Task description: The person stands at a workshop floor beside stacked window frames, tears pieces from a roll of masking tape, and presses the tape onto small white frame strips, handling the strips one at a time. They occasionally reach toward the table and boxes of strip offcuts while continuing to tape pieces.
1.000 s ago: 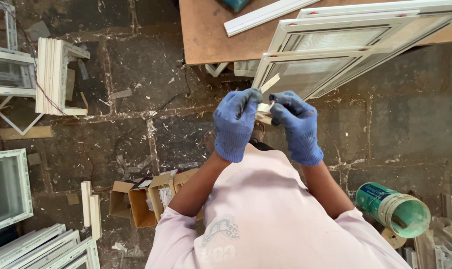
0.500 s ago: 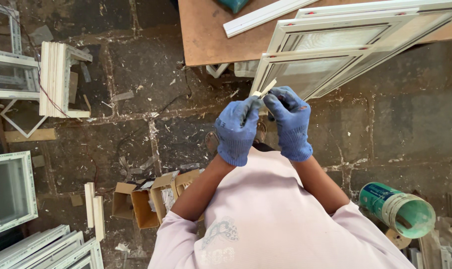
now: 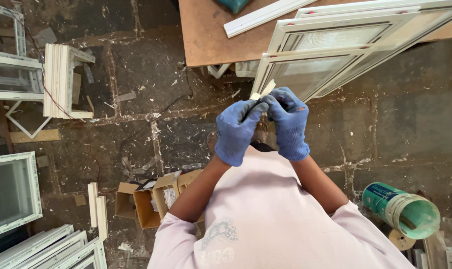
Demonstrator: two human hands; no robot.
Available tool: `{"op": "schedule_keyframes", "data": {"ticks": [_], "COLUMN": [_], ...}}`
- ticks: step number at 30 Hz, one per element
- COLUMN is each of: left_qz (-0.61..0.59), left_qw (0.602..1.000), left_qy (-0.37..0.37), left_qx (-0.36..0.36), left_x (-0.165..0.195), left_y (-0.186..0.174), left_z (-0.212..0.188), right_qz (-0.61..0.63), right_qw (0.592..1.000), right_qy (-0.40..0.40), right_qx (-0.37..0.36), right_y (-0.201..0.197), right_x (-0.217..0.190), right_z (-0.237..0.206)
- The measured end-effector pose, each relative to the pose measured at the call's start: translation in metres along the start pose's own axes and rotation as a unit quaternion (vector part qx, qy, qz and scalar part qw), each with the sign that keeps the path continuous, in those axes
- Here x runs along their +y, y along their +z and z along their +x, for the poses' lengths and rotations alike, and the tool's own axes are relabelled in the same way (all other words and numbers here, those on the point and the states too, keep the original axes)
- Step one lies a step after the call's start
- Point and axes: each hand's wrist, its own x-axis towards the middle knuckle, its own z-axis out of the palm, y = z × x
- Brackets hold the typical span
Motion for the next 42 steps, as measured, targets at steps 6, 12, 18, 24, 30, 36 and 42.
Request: {"op": "schedule_keyframes", "data": {"ticks": [6,12,18,24,30,36,42], "left_qz": [-0.153,-0.121,-0.117,-0.082,-0.061,0.038,0.070], "left_qw": [0.976,0.970,0.963,0.974,0.985,0.984,0.982], "left_qy": [-0.144,-0.177,-0.172,-0.156,-0.067,0.019,-0.062], "left_qx": [-0.062,-0.118,-0.168,-0.143,-0.149,-0.175,-0.167], "left_x": [-0.011,-0.024,-0.025,-0.012,-0.011,-0.008,-0.006], "left_y": [-0.002,-0.007,-0.015,-0.011,-0.013,-0.016,-0.019], "left_z": [0.004,0.002,0.007,0.004,0.018,0.023,0.005], "right_qz": [0.022,0.045,0.035,0.058,0.062,0.195,0.267], "right_qw": [1.000,0.997,0.998,0.998,0.995,0.961,0.930], "right_qy": [-0.007,0.028,0.004,0.033,0.062,0.150,0.165], "right_qx": [-0.011,-0.061,-0.042,-0.003,-0.051,-0.125,-0.192], "right_y": [-0.002,-0.005,-0.004,-0.002,-0.007,-0.023,-0.036], "right_x": [0.011,0.002,0.002,0.006,0.003,0.033,0.047], "right_z": [-0.003,-0.004,-0.010,-0.009,-0.008,0.004,0.008]}}
